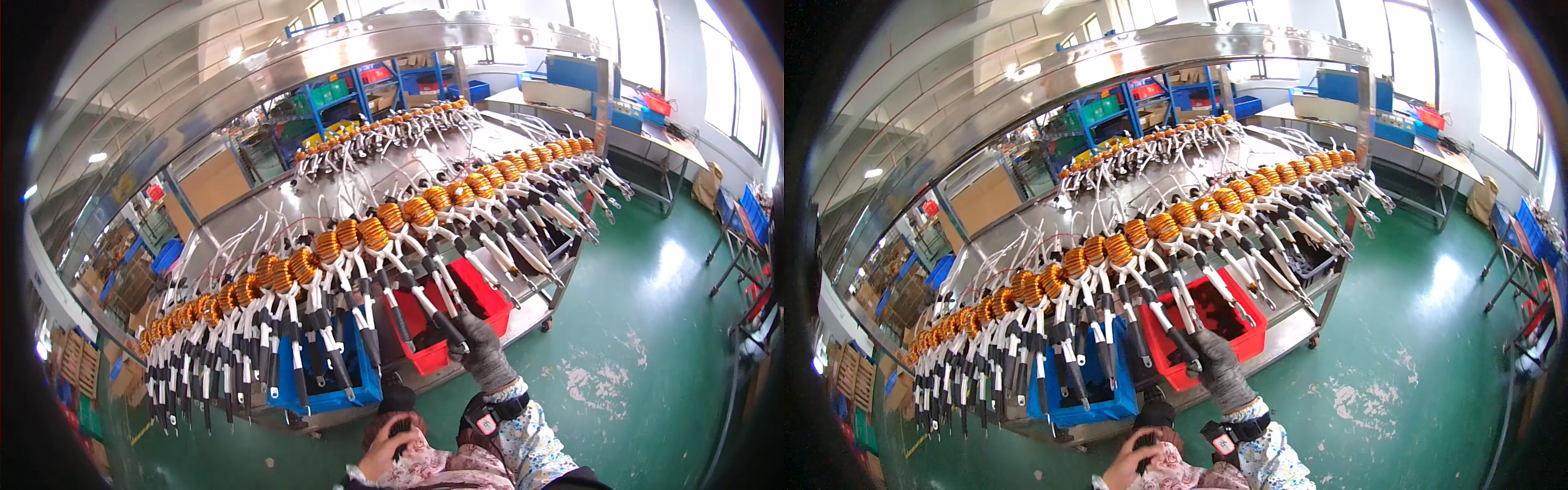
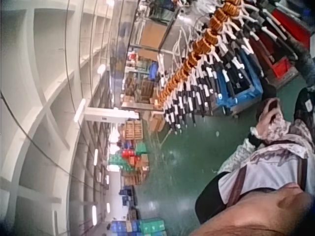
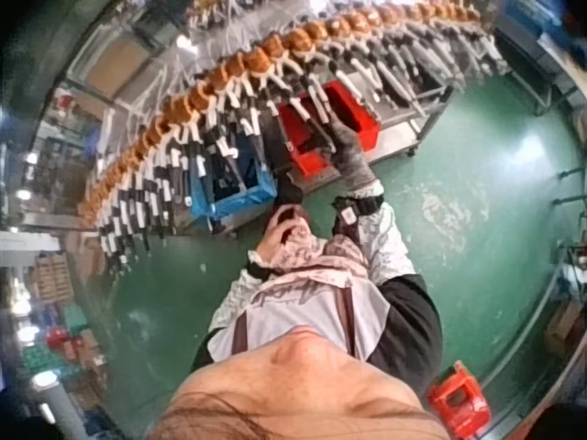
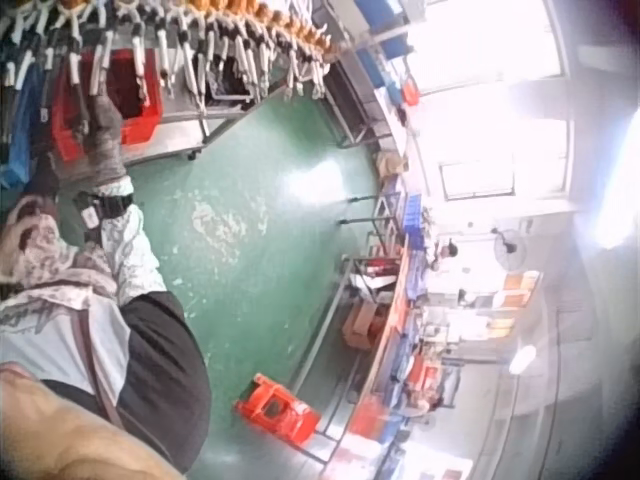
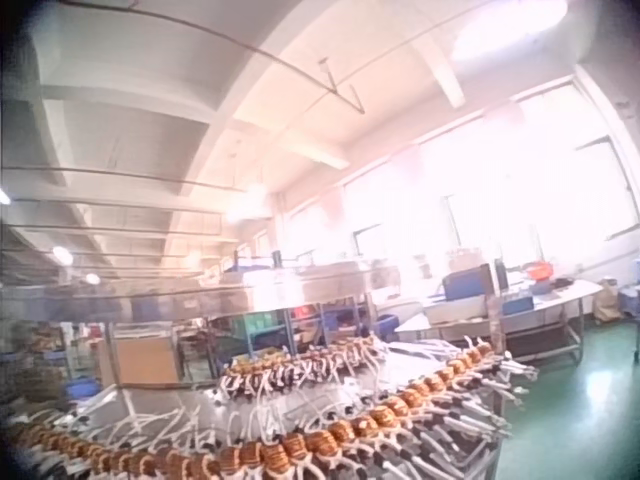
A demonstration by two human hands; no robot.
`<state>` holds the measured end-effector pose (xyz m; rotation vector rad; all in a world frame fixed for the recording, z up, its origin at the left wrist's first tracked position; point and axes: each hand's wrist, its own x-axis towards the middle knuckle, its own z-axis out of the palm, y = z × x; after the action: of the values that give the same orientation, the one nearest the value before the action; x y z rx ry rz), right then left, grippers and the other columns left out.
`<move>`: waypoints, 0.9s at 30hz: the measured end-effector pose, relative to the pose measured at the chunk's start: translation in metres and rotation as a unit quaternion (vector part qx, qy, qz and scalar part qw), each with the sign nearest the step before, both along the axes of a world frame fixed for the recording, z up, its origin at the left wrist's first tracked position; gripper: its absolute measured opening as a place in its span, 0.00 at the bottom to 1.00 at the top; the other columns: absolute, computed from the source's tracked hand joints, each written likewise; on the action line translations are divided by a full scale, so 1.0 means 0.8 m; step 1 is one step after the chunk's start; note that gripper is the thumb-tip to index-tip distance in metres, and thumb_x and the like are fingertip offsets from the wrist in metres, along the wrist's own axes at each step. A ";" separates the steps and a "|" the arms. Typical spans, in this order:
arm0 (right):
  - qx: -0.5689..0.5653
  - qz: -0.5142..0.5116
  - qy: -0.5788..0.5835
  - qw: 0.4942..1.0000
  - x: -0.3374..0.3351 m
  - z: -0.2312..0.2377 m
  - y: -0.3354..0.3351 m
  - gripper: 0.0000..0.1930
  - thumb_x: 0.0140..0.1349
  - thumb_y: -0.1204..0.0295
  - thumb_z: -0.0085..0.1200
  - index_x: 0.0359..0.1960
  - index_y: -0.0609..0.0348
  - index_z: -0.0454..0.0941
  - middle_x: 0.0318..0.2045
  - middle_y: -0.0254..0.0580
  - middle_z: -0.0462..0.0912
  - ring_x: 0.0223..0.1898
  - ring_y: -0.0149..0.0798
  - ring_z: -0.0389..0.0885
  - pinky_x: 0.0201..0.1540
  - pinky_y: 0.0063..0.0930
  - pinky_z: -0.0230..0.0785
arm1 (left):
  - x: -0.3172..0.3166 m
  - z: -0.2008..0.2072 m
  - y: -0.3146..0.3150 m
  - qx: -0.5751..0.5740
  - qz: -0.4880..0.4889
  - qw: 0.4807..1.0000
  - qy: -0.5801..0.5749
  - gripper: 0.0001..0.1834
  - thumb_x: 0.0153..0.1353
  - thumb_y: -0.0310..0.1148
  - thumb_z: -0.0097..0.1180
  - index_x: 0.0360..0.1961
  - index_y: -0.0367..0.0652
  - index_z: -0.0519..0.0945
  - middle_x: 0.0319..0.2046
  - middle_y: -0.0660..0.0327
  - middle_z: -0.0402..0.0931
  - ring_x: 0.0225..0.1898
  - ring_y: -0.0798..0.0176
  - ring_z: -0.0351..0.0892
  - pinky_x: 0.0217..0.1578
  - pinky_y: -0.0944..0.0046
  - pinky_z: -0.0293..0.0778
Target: Checking and organizing a large batch of electromagnetic coil components on a processing table.
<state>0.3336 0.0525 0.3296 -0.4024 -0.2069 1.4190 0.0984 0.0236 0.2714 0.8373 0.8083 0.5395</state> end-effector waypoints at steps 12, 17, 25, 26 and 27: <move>-0.034 -0.425 -0.722 0.545 -0.007 -0.020 0.007 0.10 0.60 0.68 0.45 0.30 0.63 0.72 0.20 0.49 0.74 0.20 0.48 0.74 0.21 0.35 0.64 | 0.144 0.052 0.128 0.021 -0.060 0.968 -0.242 0.13 0.59 0.41 0.50 0.26 0.45 0.66 0.16 0.71 0.56 0.16 0.76 0.56 0.16 0.74 0.53; -0.103 0.017 -0.052 0.993 0.006 -0.015 0.016 0.14 0.63 0.60 0.40 0.29 0.58 0.70 0.12 0.30 0.66 0.08 0.26 0.60 0.09 0.17 0.51 | 0.136 0.059 0.132 0.099 -0.028 0.979 -0.177 0.13 0.57 0.39 0.53 0.25 0.43 0.67 0.14 0.71 0.57 0.15 0.75 0.57 0.12 0.75 0.51; -0.010 0.005 -0.283 0.959 0.001 0.007 -0.018 0.13 0.61 0.60 0.44 0.30 0.57 0.68 0.13 0.25 0.61 0.11 0.24 0.58 0.14 0.18 0.51 | 0.098 0.040 0.137 0.106 -0.038 0.963 -0.244 0.17 0.50 0.46 0.58 0.25 0.44 0.70 0.17 0.71 0.51 0.17 0.75 0.54 0.14 0.76 0.50; -0.012 0.010 -0.256 0.967 -0.003 0.005 -0.015 0.13 0.61 0.60 0.44 0.29 0.56 0.68 0.13 0.25 0.61 0.11 0.24 0.57 0.14 0.18 0.51 | 0.095 0.037 0.141 0.105 -0.038 0.964 -0.243 0.17 0.50 0.46 0.58 0.25 0.44 0.70 0.17 0.71 0.51 0.17 0.75 0.54 0.14 0.76 0.50; -0.015 0.015 -0.229 0.973 -0.007 0.003 -0.012 0.13 0.62 0.60 0.43 0.29 0.56 0.68 0.13 0.24 0.61 0.11 0.24 0.57 0.13 0.18 0.50 | 0.091 0.032 0.148 0.113 -0.057 0.963 -0.238 0.15 0.53 0.44 0.55 0.29 0.43 0.70 0.17 0.71 0.52 0.17 0.75 0.55 0.14 0.75 0.50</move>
<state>0.3276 0.0427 0.3324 -0.7532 -0.5680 1.3438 0.1710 0.1419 0.2973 0.9086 0.2572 0.7047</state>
